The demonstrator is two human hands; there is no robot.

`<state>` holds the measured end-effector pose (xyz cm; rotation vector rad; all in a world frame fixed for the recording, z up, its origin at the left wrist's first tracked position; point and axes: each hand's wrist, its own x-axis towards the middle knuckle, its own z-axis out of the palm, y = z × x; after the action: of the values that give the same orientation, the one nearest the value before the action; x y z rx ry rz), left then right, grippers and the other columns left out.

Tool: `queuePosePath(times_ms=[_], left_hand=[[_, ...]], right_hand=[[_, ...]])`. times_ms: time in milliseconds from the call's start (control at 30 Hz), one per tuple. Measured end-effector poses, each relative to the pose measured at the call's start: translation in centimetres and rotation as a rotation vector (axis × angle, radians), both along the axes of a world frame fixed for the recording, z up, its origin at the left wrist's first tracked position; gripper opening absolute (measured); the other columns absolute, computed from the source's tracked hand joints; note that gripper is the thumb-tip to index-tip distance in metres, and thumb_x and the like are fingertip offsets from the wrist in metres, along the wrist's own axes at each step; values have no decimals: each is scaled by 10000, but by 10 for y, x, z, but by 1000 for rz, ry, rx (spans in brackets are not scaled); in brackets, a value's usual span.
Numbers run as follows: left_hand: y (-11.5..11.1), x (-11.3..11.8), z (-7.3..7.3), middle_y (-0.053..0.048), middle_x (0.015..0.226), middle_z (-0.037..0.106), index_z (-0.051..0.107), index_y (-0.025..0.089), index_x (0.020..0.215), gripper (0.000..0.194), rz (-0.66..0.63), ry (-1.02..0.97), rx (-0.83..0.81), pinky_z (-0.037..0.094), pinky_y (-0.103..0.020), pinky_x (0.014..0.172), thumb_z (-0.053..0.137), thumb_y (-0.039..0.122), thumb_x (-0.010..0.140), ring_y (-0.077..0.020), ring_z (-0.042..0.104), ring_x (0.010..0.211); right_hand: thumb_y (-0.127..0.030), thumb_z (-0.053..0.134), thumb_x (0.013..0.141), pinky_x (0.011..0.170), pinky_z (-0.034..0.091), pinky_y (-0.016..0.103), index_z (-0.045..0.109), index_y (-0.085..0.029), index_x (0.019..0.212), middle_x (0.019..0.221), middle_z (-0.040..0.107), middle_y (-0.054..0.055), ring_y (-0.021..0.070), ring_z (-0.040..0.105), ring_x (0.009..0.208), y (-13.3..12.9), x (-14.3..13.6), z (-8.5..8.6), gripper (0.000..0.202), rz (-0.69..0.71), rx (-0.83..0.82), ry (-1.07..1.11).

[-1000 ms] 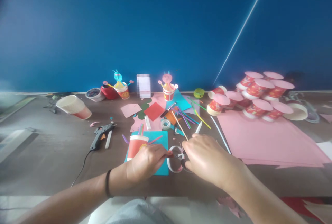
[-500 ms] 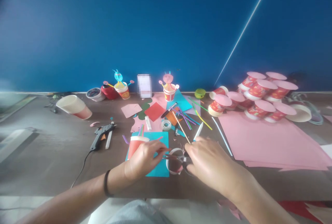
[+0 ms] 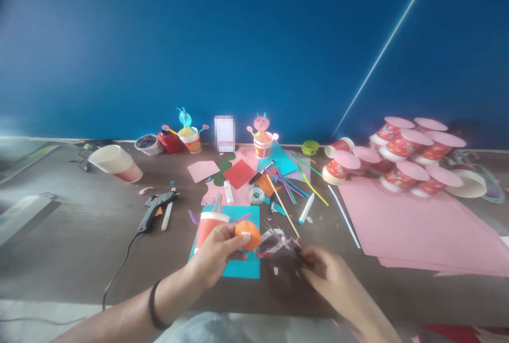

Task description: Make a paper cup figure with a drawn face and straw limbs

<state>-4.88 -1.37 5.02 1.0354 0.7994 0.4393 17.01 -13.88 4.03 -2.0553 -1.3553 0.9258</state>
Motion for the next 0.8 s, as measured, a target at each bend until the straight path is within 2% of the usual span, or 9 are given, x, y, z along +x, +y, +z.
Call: queuePosePath(times_ms=[100,167,200,267,367,600,800], left_hand=[[-9,1,-6,-107,1124,617,682,149,815,179,-23,130,215,475,-306,805,641,314,758,-223,565,1036],[-12,4,-9,-94,1247,545,681,156,752,108,-68,197,311,463,-311,842,654,257,726,-230,528,1096],[-13,5,-10,-96,1221,559,678,153,761,108,-96,214,303,472,-298,804,652,250,722,-216,554,1042],[-12,7,-13,-93,1002,643,666,134,837,177,-154,207,204,470,-251,646,640,275,734,-165,604,810],[-11,8,-17,-34,703,633,643,113,915,284,-213,185,100,371,-192,482,640,339,743,-112,552,582],[-17,1,-22,-20,675,603,670,113,876,303,-232,174,165,359,-190,489,611,393,777,-104,522,579],[-18,0,-18,-23,729,633,680,118,852,240,-193,133,156,378,-197,547,605,336,788,-104,523,624]], right_hand=[[-438,523,770,651,492,277,648,-213,802,755,694,15,210,634,721,1,-2,0,259,-23,-2,74],[-453,531,765,644,490,266,642,-210,783,728,682,7,203,630,708,2,-3,1,267,-32,1,109],[-453,535,762,646,489,263,641,-208,790,735,681,9,203,631,713,2,-4,1,269,-36,5,115],[-443,541,757,657,485,262,635,-202,815,764,681,15,203,629,729,2,-4,1,265,-32,11,102],[-408,528,762,654,473,255,618,-204,836,774,670,10,188,615,717,0,-5,4,235,8,-6,57],[-368,500,779,656,466,223,585,-238,809,753,647,-18,164,610,712,-3,-14,27,159,7,-8,-139],[-340,511,784,696,480,231,572,-264,867,858,644,-11,161,621,791,-8,-7,27,128,63,-27,-262]])
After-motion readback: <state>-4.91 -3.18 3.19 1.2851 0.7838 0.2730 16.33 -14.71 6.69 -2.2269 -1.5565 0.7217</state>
